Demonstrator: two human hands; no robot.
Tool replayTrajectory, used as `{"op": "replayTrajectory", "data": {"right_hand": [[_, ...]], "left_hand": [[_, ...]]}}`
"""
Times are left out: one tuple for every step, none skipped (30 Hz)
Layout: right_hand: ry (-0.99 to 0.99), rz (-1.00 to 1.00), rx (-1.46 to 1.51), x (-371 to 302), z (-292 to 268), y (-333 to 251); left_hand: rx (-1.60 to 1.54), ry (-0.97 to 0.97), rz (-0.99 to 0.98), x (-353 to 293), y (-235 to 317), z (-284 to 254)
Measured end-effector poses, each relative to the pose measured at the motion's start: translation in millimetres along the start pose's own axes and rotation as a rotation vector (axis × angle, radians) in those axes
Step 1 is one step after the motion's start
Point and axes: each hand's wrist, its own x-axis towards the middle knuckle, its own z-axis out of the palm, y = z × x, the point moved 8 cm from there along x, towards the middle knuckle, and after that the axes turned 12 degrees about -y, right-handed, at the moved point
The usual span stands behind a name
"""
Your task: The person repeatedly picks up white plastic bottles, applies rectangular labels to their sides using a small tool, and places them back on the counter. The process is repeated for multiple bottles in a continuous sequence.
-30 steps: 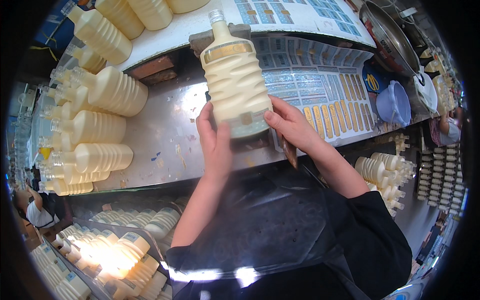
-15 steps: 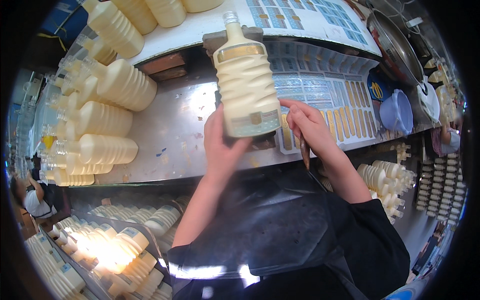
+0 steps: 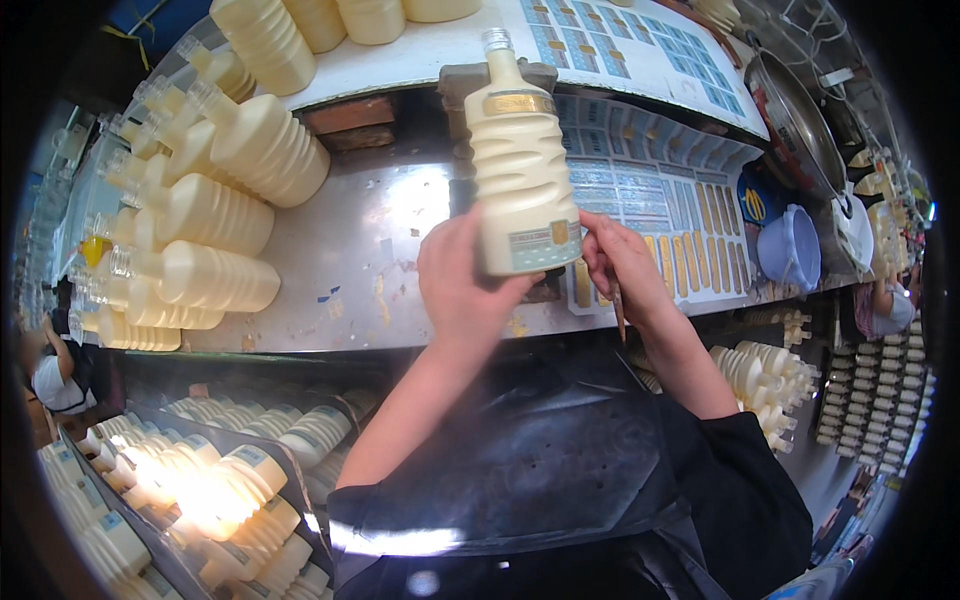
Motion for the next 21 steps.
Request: {"op": "replayTrajectory", "data": {"right_hand": [[0.002, 0.003, -0.003, 0, 0, 0], [0.004, 0.005, -0.006, 0, -1, 0], [0.003, 0.006, -0.002, 0, -1, 0], [0.001, 0.008, 0.002, 0, -1, 0], [-0.003, 0.011, 0.008, 0, 0, 0], [-0.005, 0.008, 0.008, 0, 1, -1], [-0.008, 0.006, 0.008, 0, 1, -2], [-0.008, 0.002, 0.007, -1, 2, -3], [-0.001, -0.004, 0.003, -1, 2, -3], [0.006, -0.010, -0.001, -2, 1, -3], [0.013, -0.015, -0.005, -2, 1, -4], [0.004, -0.023, -0.007, -3, 1, -5], [-0.006, -0.030, -0.009, -4, 1, -7], [-0.017, -0.038, -0.009, -4, 2, -9], [-0.023, -0.038, -0.009, -5, 3, -11], [-0.028, -0.039, -0.009, -7, 4, -14], [-0.030, -0.042, -0.006, -8, 4, -16], [-0.048, -0.059, 0.002, -9, 5, -18], [-0.064, -0.076, 0.010, -10, 5, -20], [-0.072, -0.097, 0.020, -13, 4, -22], [-0.088, -0.097, 0.022, -15, 5, -24]], "left_hand": [[0.000, -0.004, -0.001, 0, 0, 0], [0.000, -0.009, -0.001, 0, -1, 1], [-0.001, -0.013, -0.002, 0, -1, 1], [-0.002, -0.013, 0.000, -1, -2, 1], [-0.001, -0.015, -0.001, -1, -3, 1], [0.000, -0.017, -0.002, -2, -4, 1], [0.001, -0.025, -0.016, -2, -5, 2], [0.000, -0.034, -0.026, -3, -7, 2], [0.000, -0.043, -0.037, -4, -9, 3], [-0.002, -0.040, -0.028, -5, -10, 3], [-0.005, -0.039, -0.020, -5, -12, 4], [-0.008, -0.038, -0.012, -6, -14, 4], [-0.013, -0.043, -0.012, -7, -16, 5], [-0.016, -0.048, -0.013, -7, -17, 5], [-0.020, -0.053, -0.013, -7, -19, 5], [-0.032, -0.058, -0.016, -7, -20, 6], [-0.045, -0.067, -0.016, -7, -20, 6], [-0.058, -0.076, -0.016, -7, -21, 7], [-0.076, -0.090, -0.022, -7, -24, 8], [-0.096, -0.110, -0.022, -8, -28, 9], [-0.117, -0.132, -0.021, -7, -30, 10]]}}
